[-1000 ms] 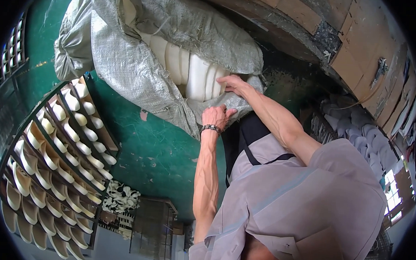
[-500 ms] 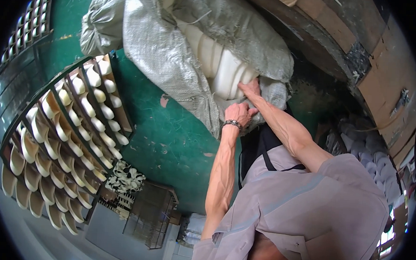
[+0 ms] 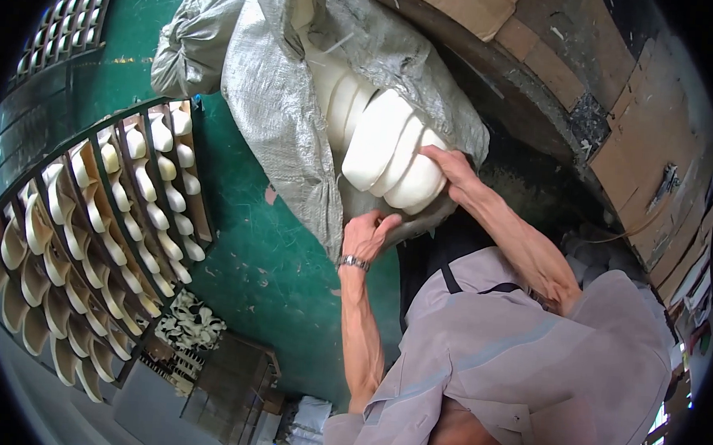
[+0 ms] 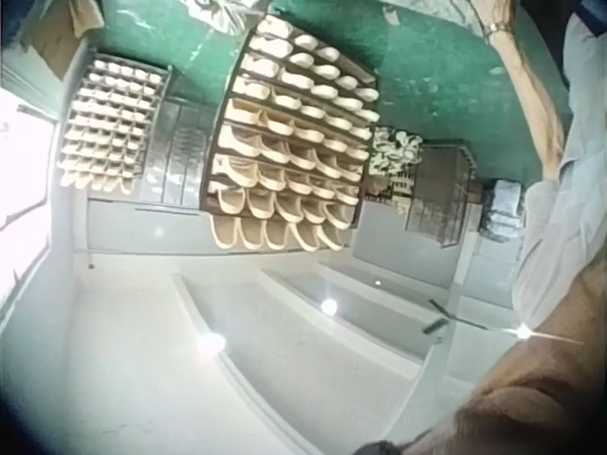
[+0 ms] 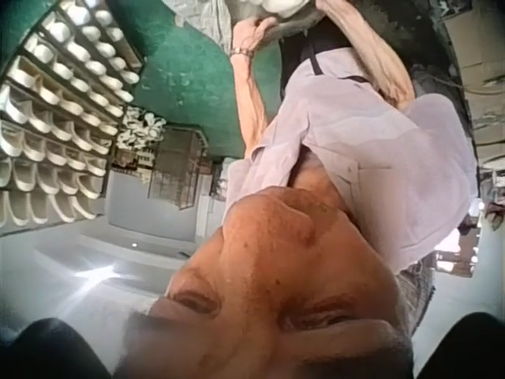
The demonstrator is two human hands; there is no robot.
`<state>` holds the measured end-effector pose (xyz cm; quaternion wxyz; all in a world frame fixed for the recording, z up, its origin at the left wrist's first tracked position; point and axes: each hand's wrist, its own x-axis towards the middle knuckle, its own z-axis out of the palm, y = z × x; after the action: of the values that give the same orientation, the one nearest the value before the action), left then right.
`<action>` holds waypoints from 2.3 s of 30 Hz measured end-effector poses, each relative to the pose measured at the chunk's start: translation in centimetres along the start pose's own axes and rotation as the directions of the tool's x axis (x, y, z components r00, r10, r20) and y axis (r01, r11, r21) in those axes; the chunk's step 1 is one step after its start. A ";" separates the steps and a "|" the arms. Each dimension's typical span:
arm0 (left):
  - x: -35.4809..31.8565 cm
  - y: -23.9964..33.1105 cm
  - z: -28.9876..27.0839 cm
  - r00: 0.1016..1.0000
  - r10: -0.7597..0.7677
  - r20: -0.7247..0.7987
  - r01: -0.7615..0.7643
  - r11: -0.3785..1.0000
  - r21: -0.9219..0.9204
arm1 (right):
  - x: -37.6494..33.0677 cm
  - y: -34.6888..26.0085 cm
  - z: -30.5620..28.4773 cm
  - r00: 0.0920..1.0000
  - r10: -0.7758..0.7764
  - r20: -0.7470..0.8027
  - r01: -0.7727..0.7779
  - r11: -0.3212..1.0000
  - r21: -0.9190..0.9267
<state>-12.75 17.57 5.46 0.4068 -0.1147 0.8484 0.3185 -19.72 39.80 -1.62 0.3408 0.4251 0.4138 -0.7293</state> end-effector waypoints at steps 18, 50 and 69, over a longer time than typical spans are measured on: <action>-5.4 -0.9 5.5 0.868 0.101 -0.487 -0.388 0.749 -0.537 | -19.7 1.0 -1.8 0.971 0.188 0.150 -0.181 0.982 -0.058; -4.7 23.8 13.8 0.561 0.629 -0.539 -0.605 -0.132 -0.785 | -35.5 -10.4 -26.6 0.602 -0.552 0.578 0.766 0.603 -0.223; 5.3 48.8 29.8 0.671 0.713 0.201 -0.699 0.700 -0.149 | -36.3 -45.9 -54.8 0.910 0.155 0.385 0.321 0.325 -0.890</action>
<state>-19.87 74.36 9.37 0.3493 0.2499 0.7602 0.4874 -25.47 113.55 29.30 0.5610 -0.0341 0.7002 -0.4402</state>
